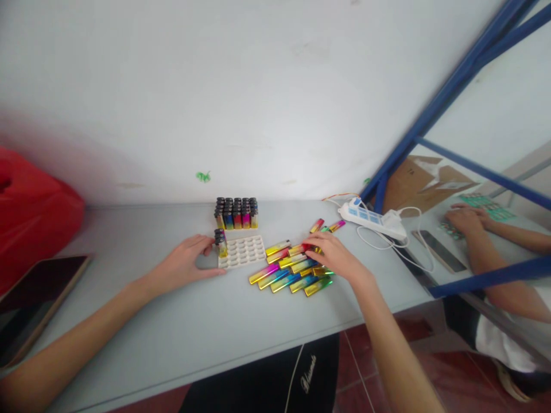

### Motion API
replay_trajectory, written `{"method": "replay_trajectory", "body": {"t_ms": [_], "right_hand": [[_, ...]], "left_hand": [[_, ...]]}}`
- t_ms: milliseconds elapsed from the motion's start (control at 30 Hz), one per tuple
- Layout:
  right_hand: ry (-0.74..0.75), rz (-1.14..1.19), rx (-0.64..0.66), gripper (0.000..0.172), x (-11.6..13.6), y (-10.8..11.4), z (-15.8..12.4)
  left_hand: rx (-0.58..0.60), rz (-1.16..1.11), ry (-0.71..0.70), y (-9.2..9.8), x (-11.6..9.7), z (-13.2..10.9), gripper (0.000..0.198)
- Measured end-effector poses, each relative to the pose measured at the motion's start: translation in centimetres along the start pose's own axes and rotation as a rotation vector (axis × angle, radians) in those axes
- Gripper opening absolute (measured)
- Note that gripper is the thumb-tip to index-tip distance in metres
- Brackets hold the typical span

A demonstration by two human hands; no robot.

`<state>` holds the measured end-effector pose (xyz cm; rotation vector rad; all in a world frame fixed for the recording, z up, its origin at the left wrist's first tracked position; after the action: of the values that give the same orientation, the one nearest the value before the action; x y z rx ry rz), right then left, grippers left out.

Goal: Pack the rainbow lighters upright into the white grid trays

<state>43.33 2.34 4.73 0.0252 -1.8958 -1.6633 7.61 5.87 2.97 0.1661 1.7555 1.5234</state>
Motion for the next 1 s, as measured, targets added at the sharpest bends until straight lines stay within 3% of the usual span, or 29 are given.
{"method": "replay_trajectory", "body": {"t_ms": [100,200,400,500,767,1000], "right_hand": [[0.02,0.065,0.028,0.018,0.1,0.2,0.8],[0.012,0.246,-0.049,0.023,0.0,1.4,1.3],[-0.042,0.989,-0.391,0.045,-0.5,1.8,2.8],[0.011,1.257,-0.405,0.048,1.8,0.7,5.4],[0.021,1.172,-0.013,0.057,10.2,-3.9,11.9],[0.0,0.913,-0.074,0.071,12.2,-7.7,11.9]], "left_hand": [[-0.001,-0.005,0.007,0.0,0.1,0.0,0.065],[-0.001,-0.004,0.006,-0.1,0.2,0.0,0.064],[-0.026,0.009,-0.01,-0.1,0.3,-0.1,0.064],[-0.02,0.002,-0.015,-0.1,0.2,-0.1,0.062],[-0.011,-0.006,-0.017,-0.1,-0.3,-0.3,0.06],[0.001,0.014,-0.008,-0.4,-0.1,-0.4,0.06]]}}
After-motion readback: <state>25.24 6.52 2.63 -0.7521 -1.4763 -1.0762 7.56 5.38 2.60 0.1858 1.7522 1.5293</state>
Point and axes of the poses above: each hand's wrist, its own z-axis towards the middle knuckle, its own y-axis out of the back of the hand, x = y × z, the point moved 9 cm from there along z, towards the middle knuckle, and after that the axes turned 13 degrees about x, right-handed, at the moved point
